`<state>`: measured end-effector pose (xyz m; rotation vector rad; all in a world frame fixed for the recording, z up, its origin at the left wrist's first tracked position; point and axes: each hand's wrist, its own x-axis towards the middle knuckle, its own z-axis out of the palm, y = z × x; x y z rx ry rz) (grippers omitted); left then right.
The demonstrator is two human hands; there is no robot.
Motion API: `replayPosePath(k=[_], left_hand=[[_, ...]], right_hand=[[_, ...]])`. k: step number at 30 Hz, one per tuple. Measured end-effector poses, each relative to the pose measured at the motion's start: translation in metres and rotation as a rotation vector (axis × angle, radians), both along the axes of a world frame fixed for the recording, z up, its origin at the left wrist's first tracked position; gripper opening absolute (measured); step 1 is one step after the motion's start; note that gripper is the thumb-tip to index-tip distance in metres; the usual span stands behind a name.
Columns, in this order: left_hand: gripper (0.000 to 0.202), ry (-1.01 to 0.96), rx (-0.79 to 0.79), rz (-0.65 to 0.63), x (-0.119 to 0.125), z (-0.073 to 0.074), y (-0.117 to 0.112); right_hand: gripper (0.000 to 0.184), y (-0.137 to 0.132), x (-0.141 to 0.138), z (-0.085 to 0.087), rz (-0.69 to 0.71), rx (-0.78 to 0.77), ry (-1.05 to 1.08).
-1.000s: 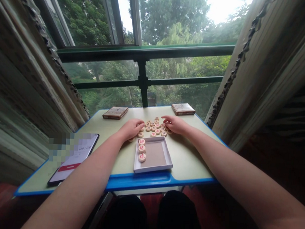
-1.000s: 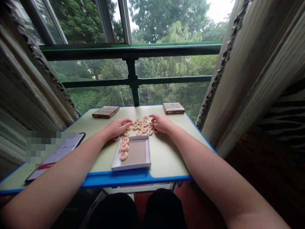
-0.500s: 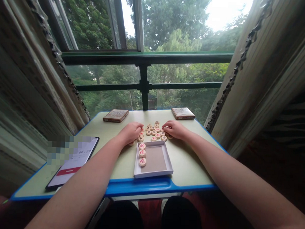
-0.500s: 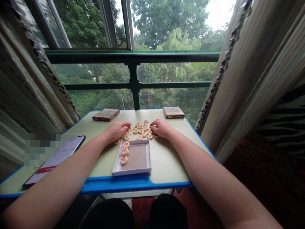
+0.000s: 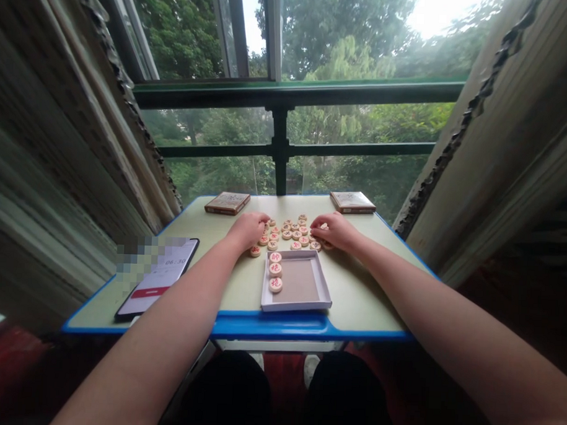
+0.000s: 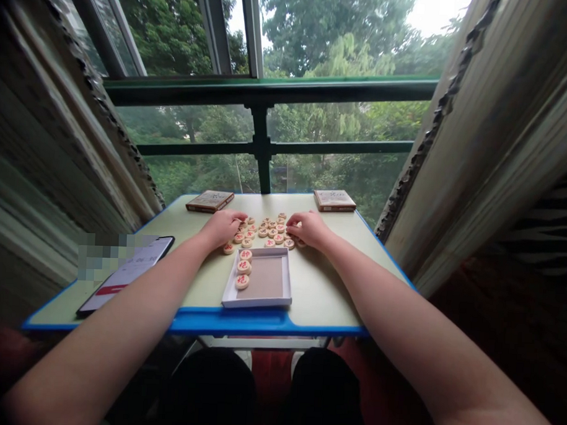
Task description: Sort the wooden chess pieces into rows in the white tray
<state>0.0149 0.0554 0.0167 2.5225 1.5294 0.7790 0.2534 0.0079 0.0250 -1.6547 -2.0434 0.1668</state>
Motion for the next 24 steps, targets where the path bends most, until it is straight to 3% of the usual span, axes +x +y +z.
replayPosePath(k=[4, 9, 12, 16, 24], left_hand=[[0.04, -0.043, 0.013, -0.029, 0.001, 0.003, -0.004], [0.033, -0.001, 0.013, -0.166, 0.003, -0.002, 0.001], [0.032, 0.02, 0.023, -0.17, 0.002, -0.006, 0.005], [0.034, 0.043, 0.05, -0.149, 0.0, -0.008, 0.007], [0.035, 0.065, 0.063, -0.147, 0.0, -0.007, 0.007]], right_hand=[[0.015, -0.006, -0.006, 0.002, -0.021, 0.057, 0.22], [0.018, -0.018, -0.017, 0.008, 0.115, -0.096, 0.461], [0.015, -0.019, -0.017, 0.01, 0.098, -0.106, 0.36], [0.015, -0.007, -0.003, 0.005, -0.058, -0.01, 0.187], [0.021, 0.008, 0.009, -0.007, -0.085, -0.085, 0.208]])
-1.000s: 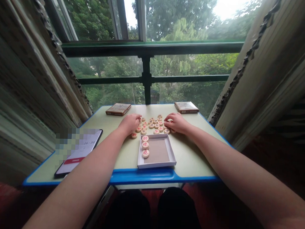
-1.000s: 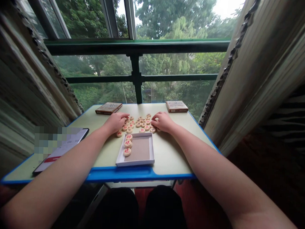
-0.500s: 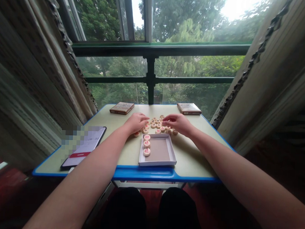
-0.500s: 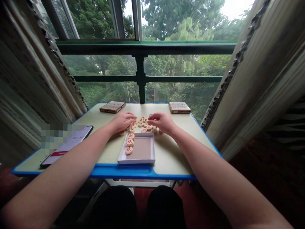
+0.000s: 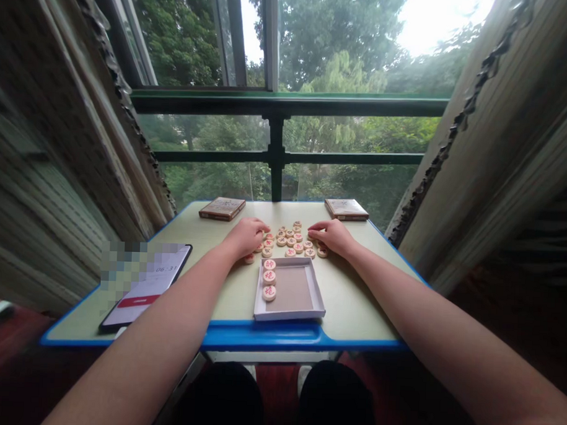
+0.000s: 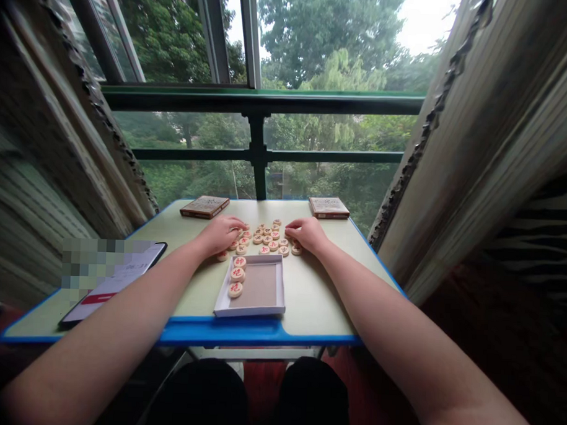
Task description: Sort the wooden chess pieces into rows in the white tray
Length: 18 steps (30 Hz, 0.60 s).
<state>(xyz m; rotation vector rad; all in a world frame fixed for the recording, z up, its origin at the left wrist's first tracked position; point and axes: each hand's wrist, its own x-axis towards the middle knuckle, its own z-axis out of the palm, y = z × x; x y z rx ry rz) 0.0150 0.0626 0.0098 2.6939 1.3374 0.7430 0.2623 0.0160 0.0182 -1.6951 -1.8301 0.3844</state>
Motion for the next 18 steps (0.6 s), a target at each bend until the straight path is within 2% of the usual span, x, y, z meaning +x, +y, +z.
replayPosePath(k=[5, 9, 11, 15, 16, 18], left_hand=[[0.037, -0.024, 0.017, 0.037, -0.002, 0.004, 0.0], [0.038, -0.107, 0.072, 0.089, -0.004, 0.013, -0.004], [0.037, -0.11, 0.018, 0.126, -0.005, 0.015, -0.006], [0.035, -0.09, -0.14, 0.161, -0.006, 0.011, -0.006], [0.035, -0.118, -0.145, 0.16, -0.006, 0.01, -0.005], [0.032, -0.213, -0.165, 0.141, -0.006, 0.01, -0.004]], right_hand=[[0.018, 0.002, 0.001, -0.001, 0.051, 0.096, -0.174], [0.021, 0.001, -0.001, 0.0, 0.09, 0.24, -0.19], [0.023, -0.003, -0.005, 0.001, 0.14, 0.298, -0.19], [0.024, -0.009, -0.012, 0.0, 0.301, 0.317, -0.262], [0.023, -0.008, -0.011, 0.0, 0.292, 0.324, -0.285], [0.023, -0.005, -0.004, -0.001, 0.184, 0.336, -0.328]])
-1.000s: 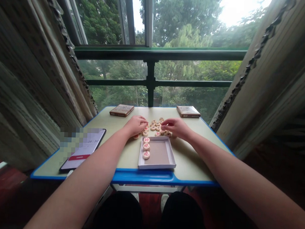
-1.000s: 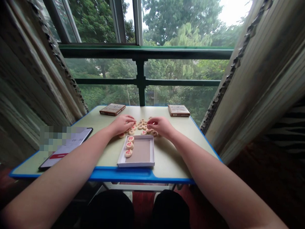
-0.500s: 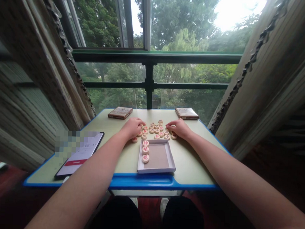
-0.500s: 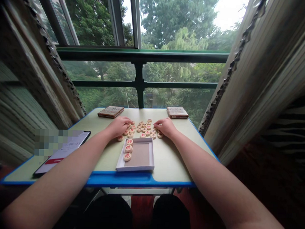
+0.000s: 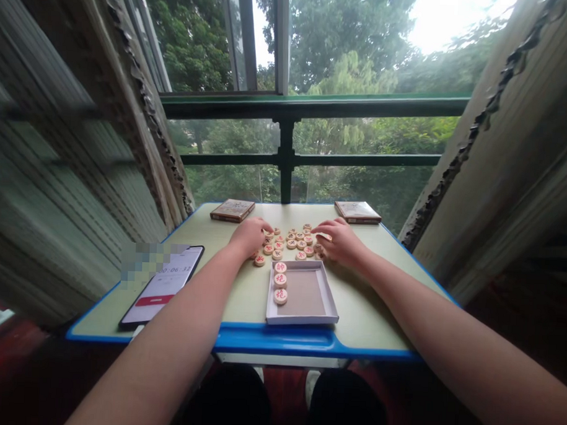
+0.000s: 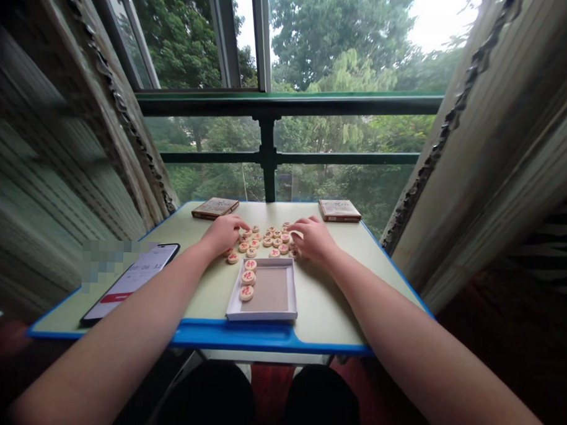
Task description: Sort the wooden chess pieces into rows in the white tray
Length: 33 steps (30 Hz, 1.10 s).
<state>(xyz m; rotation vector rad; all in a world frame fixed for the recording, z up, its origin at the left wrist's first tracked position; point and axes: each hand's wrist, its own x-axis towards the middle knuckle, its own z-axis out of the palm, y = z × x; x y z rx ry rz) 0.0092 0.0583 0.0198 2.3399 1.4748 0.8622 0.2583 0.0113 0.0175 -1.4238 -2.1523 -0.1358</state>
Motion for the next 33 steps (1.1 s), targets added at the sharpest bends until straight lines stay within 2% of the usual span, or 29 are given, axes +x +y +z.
replayPosePath(k=[2, 4, 7, 9, 11, 14, 16, 18, 21, 25, 28, 33], left_hand=[[0.027, -0.178, -0.075, -0.016, 0.001, 0.004, -0.001], [0.022, -0.468, -0.196, -0.039, 0.001, 0.011, -0.003], [0.02, -0.915, -0.299, -0.134, -0.001, 0.024, -0.007], [0.02, -0.961, -0.303, -0.137, -0.003, 0.029, -0.009], [0.018, -0.767, -0.244, -0.05, -0.004, 0.031, -0.011], [0.018, -0.235, -0.154, 0.022, -0.004, 0.03, -0.014], [0.018, 0.052, -0.188, -0.004, -0.003, 0.032, -0.018], [0.017, 0.209, -0.275, -0.018, -0.006, 0.036, -0.022], [0.019, 0.334, -0.441, -0.083, -0.015, 0.043, -0.026], [0.042, 0.377, -0.581, -0.168, -0.025, 0.045, -0.027], [0.041, 0.353, -0.593, -0.151, -0.023, 0.044, -0.028], [0.033, 0.326, -0.503, -0.171, -0.016, 0.041, -0.029]], right_hand=[[0.023, 0.006, 0.011, 0.0, -0.167, -0.016, -0.012], [0.022, 0.011, 0.021, -0.001, -0.277, -0.106, 0.003], [0.025, 0.016, 0.027, -0.003, -0.301, -0.217, 0.093], [0.026, 0.016, 0.025, -0.003, -0.294, -0.233, 0.117], [0.026, 0.016, 0.023, -0.003, -0.278, -0.229, 0.095], [0.028, 0.016, 0.023, -0.002, -0.252, -0.202, 0.068], [0.031, 0.016, 0.023, -0.001, -0.235, -0.166, 0.083], [0.033, 0.015, 0.022, -0.001, -0.198, -0.135, 0.119], [0.033, 0.013, 0.017, -0.001, -0.137, -0.105, 0.15], [0.031, 0.01, 0.013, -0.001, -0.115, -0.086, 0.126], [0.032, 0.01, 0.014, 0.001, -0.124, -0.087, 0.11], [0.03, 0.009, 0.014, 0.002, -0.125, -0.092, 0.107]])
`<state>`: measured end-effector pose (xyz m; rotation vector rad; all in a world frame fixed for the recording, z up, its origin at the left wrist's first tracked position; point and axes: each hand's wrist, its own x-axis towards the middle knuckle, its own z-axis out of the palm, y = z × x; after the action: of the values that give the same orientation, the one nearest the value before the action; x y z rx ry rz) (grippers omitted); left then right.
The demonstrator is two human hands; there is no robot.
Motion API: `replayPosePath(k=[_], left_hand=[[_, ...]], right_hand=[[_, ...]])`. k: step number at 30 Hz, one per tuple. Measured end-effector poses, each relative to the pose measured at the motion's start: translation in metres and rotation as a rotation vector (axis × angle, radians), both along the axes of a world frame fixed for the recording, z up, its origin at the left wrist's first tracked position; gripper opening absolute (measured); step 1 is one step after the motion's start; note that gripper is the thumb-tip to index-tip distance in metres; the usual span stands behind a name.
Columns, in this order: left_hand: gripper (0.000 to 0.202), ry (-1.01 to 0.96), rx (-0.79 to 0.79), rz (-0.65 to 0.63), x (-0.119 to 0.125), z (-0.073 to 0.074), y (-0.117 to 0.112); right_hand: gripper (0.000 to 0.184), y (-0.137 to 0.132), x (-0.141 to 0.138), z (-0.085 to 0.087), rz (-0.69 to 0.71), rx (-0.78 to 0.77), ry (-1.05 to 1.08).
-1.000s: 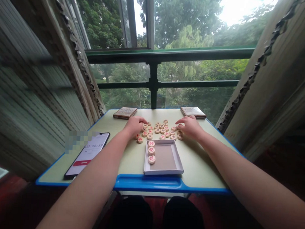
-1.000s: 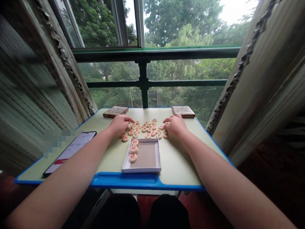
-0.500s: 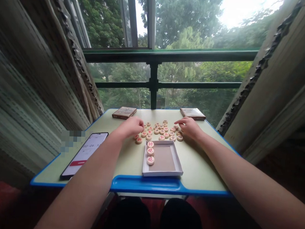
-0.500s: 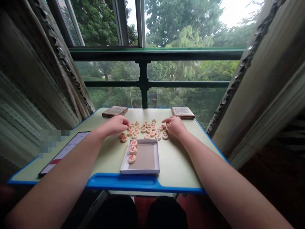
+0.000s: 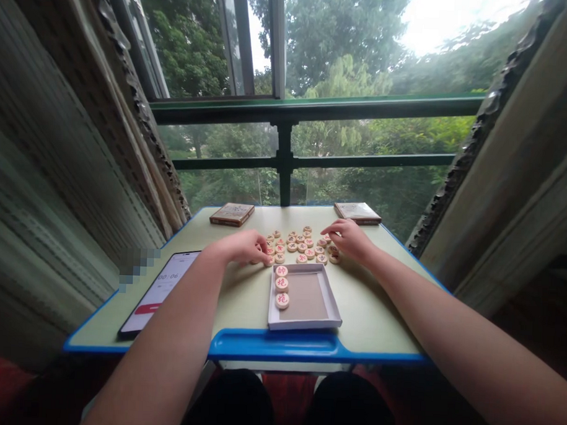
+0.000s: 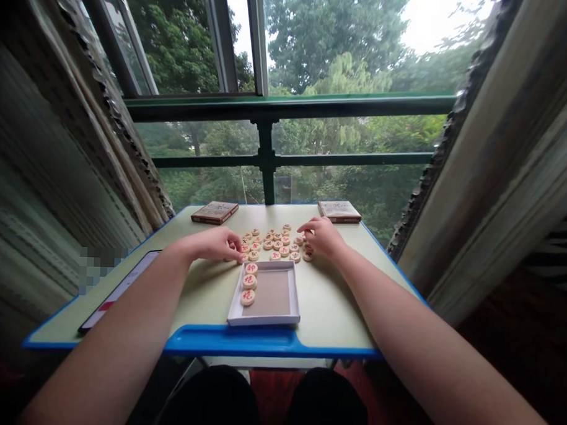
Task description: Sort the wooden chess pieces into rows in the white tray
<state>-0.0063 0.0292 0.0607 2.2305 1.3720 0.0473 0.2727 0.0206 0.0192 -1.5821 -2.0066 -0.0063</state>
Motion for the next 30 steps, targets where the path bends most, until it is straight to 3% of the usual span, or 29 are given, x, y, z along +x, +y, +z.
replayPosePath(k=[9, 14, 16, 19, 21, 30], left_hand=[[0.028, 0.036, 0.051, -0.013, 0.002, -0.001, 0.001], [0.042, -0.112, -0.002, 0.03, -0.006, 0.003, 0.005], [0.038, -0.158, 0.031, 0.09, -0.01, 0.002, 0.008], [0.025, -0.073, 0.056, 0.183, -0.014, 0.001, 0.012], [0.024, -0.014, 0.026, 0.169, -0.016, 0.0, 0.012], [0.04, -0.142, -0.149, 0.212, -0.017, 0.0, 0.01]], right_hand=[[0.03, 0.0, 0.001, 0.0, 0.003, -0.007, -0.041], [0.029, 0.001, 0.001, 0.0, 0.024, -0.042, -0.029], [0.028, -0.002, -0.001, 0.001, 0.048, -0.02, -0.028], [0.028, -0.006, -0.006, 0.001, 0.096, 0.009, -0.025], [0.029, -0.008, -0.008, 0.0, 0.114, -0.015, -0.049], [0.024, 0.001, 0.001, -0.003, -0.042, -0.078, -0.11]])
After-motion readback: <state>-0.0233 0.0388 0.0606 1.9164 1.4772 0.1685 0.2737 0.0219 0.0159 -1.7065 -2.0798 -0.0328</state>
